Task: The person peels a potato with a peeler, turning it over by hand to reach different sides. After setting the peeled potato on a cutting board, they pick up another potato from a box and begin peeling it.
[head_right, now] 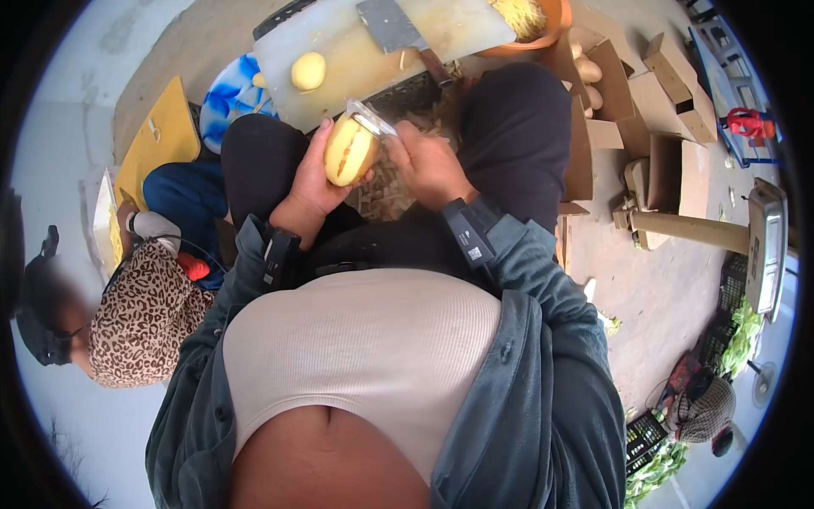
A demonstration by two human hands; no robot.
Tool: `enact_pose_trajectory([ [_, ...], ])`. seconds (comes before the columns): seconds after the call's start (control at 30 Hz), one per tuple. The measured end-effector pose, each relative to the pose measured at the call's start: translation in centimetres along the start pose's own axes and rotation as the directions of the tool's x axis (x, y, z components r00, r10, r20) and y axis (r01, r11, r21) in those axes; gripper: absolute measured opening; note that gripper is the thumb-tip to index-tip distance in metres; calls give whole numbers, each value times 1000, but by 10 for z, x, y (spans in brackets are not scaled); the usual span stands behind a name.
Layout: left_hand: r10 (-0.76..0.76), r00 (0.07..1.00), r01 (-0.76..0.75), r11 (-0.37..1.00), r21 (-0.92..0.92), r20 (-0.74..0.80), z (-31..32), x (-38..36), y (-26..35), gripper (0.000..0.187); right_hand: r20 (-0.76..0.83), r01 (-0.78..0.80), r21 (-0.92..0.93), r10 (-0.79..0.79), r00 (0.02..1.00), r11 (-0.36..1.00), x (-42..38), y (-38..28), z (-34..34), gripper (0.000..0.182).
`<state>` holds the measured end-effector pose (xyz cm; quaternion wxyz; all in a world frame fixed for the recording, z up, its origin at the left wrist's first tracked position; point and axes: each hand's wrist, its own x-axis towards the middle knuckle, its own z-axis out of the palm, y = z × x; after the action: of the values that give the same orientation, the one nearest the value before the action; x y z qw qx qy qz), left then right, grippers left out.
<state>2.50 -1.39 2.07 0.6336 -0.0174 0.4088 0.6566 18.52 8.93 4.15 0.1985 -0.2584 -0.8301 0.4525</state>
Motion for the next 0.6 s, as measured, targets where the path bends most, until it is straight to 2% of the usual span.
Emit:
enact_pose_trajectory([
  [0.3, 26, 999, -23, 997, 79, -40, -5, 3, -6, 44, 45, 24, -46, -22, 999, 999, -2, 7, 6, 24],
  [0.4, 32, 999, -31, 999, 39, -33, -7, 7, -8, 42, 89, 45, -92, -37, 995, 995, -5, 9, 13, 23],
  [0.47, -3, 994, 3, 1000, 3, -113, -8, 8, -9, 42, 109, 58, -119, -45, 993, 991, -6, 6, 13, 23],
  [0.6, -59, 984, 54, 998, -38, -165, -8, 10, -11, 45, 199, 68, -165, -34, 979, 984, -9, 2, 17, 22],
])
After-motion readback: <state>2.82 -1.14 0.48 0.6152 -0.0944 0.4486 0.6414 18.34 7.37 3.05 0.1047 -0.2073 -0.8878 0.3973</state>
